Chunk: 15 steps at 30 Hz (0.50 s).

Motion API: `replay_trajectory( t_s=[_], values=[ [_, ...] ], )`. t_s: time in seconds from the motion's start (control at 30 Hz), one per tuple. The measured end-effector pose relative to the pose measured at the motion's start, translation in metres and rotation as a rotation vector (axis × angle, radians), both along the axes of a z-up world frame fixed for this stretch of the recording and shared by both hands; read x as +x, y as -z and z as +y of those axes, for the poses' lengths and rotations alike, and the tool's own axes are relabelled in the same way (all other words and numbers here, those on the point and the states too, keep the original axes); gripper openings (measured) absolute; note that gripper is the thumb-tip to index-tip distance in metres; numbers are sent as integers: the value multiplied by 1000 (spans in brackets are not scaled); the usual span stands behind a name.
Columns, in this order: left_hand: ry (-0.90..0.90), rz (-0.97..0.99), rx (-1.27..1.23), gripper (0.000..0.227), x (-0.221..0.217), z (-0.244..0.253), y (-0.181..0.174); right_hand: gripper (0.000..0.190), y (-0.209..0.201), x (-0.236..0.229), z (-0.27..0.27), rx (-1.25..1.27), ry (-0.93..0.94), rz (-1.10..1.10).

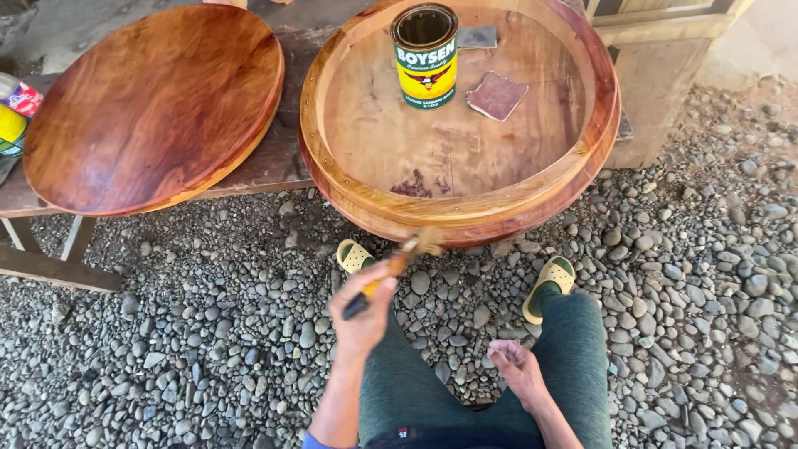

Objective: Staining a round wooden table top with a brush in a workshop setting.

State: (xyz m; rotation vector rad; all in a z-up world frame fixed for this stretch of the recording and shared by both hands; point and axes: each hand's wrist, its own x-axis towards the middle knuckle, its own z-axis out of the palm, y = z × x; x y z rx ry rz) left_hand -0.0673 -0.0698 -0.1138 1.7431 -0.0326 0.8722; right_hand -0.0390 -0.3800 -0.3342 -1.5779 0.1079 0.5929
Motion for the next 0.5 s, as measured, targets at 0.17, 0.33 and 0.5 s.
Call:
replay_trajectory(
  t_s=[0.17, 0.33, 0.5],
  values=[
    [-183, -42, 116, 24, 2, 83, -8, 22, -8, -2, 8, -66, -81, -22],
    [-313, -14, 22, 24, 21, 121, -14, 22, -6, -4, 11, -117, -103, -29],
    [-453, -255, 352, 24, 30, 95, -10, 24, -7, -3, 11, -149, -136, -42]
  ],
)
